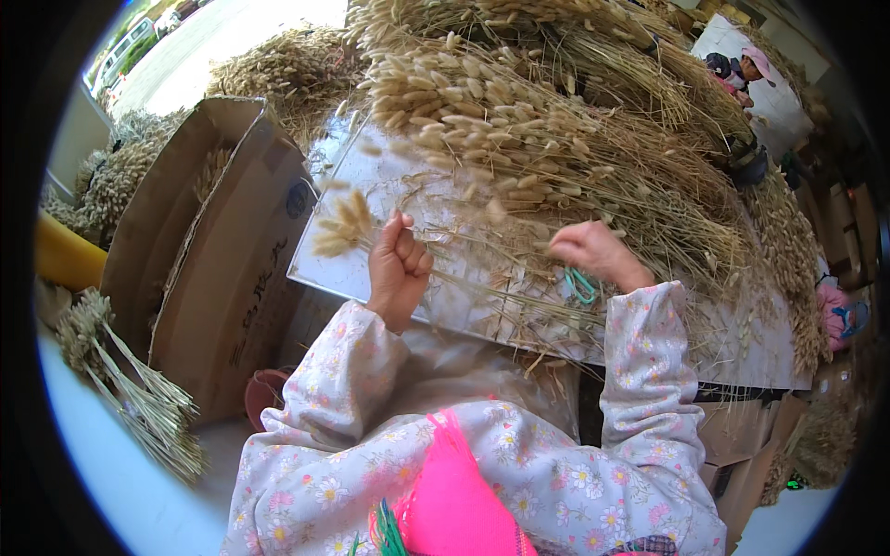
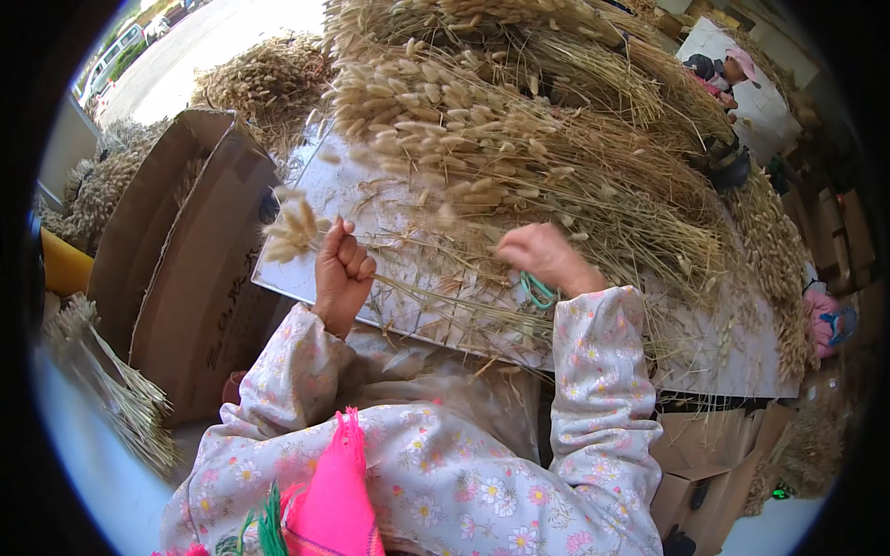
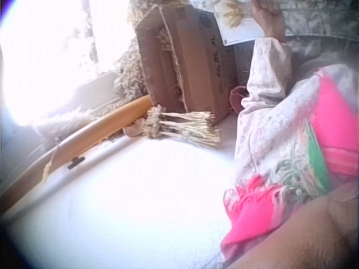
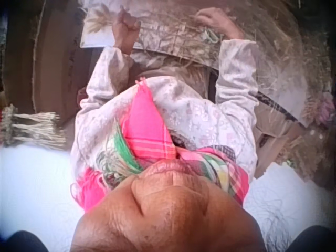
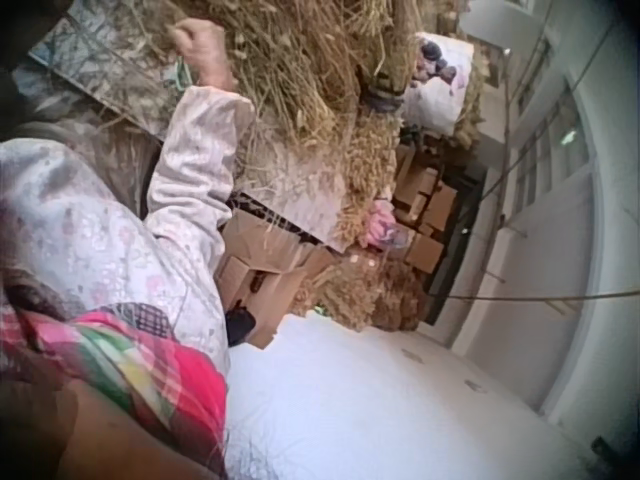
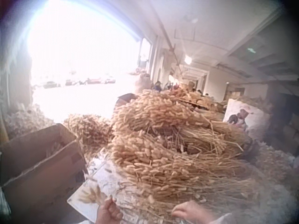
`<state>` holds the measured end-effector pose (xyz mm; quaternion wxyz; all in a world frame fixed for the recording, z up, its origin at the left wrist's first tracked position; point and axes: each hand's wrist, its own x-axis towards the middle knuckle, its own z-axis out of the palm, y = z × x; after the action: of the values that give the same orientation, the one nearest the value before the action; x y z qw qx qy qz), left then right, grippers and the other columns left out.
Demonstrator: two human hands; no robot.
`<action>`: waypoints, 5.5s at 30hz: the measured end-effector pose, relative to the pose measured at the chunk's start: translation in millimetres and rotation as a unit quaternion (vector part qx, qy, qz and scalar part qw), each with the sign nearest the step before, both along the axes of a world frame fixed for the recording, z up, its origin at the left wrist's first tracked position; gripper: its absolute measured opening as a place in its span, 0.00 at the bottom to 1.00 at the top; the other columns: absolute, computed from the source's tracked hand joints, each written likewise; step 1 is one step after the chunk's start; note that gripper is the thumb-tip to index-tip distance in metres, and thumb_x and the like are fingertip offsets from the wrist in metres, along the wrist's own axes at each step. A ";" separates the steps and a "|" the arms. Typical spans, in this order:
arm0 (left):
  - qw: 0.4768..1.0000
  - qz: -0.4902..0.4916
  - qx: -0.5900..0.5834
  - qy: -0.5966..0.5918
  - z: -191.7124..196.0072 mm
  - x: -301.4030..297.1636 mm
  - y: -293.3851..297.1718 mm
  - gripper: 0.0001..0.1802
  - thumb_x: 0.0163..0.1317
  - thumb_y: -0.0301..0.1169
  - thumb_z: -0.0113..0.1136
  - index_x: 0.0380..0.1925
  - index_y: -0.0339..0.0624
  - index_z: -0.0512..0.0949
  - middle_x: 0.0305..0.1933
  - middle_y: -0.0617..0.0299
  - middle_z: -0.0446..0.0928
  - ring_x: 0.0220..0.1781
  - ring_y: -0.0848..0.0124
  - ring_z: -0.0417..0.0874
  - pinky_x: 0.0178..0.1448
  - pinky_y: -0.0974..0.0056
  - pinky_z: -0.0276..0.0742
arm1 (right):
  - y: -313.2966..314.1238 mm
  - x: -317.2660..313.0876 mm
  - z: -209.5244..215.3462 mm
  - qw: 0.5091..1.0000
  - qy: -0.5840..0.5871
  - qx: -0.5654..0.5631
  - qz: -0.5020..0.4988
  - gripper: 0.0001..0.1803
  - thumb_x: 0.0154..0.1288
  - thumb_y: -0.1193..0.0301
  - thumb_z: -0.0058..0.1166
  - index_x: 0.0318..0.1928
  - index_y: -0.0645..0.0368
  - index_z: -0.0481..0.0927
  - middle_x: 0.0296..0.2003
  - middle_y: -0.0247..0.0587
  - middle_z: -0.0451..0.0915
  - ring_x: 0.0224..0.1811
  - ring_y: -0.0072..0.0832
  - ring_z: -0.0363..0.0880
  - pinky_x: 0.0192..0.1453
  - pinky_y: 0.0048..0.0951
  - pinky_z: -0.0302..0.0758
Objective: The person gathers dried wheat stalks, aligns them into small bundles, and secures each bundle with a rubber band. The person places the finished bundles into a cardboard box on the left side of the table.
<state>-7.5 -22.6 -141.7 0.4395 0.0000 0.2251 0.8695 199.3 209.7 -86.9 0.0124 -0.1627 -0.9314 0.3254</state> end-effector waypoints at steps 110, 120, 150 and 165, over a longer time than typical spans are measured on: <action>0.997 -0.019 -0.029 0.072 -12.1 17.2 4.5 0.16 0.68 0.46 0.56 0.43 0.47 0.76 0.16 0.76 0.49 0.18 0.81 0.49 0.23 0.71 0.49 | -102.6 8.1 -37.9 0.952 0.180 0.247 0.018 0.06 0.62 0.71 0.57 0.40 0.56 0.81 0.24 0.42 0.79 0.29 0.40 0.79 0.37 0.38 0.74; 0.997 -0.027 0.064 0.016 -14.5 11.5 8.4 0.17 0.76 0.44 0.40 0.42 0.43 0.73 0.19 0.73 0.53 0.20 0.80 0.52 0.28 0.72 0.55 | -77.2 32.1 -24.2 0.949 0.207 0.206 -0.118 0.06 0.62 0.71 0.57 0.37 0.60 0.81 0.31 0.44 0.81 0.34 0.42 0.81 0.40 0.40 0.76; 0.997 -0.034 -0.005 0.066 16.8 26.4 -1.8 0.13 0.70 0.38 0.54 0.48 0.42 0.73 0.14 0.75 0.50 0.14 0.82 0.49 0.20 0.71 0.45 | -118.4 -71.6 1.5 0.961 0.205 0.185 0.009 0.07 0.67 0.68 0.49 0.32 0.56 0.75 0.26 0.45 0.80 0.30 0.44 0.82 0.30 0.43 0.77; 0.998 -0.025 -0.035 0.039 3.7 16.3 3.2 0.15 0.69 0.40 0.56 0.48 0.44 0.74 0.14 0.75 0.50 0.15 0.81 0.48 0.20 0.71 0.45 | -23.8 129.0 -27.8 0.968 0.002 0.235 -0.093 0.04 0.64 0.71 0.54 0.38 0.57 0.78 0.30 0.46 0.79 0.35 0.47 0.80 0.37 0.43 0.75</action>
<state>8.8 -19.4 -138.0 0.4517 0.0241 0.2728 0.8491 328.3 185.9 -114.7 0.0824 -0.2401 -0.9626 0.0950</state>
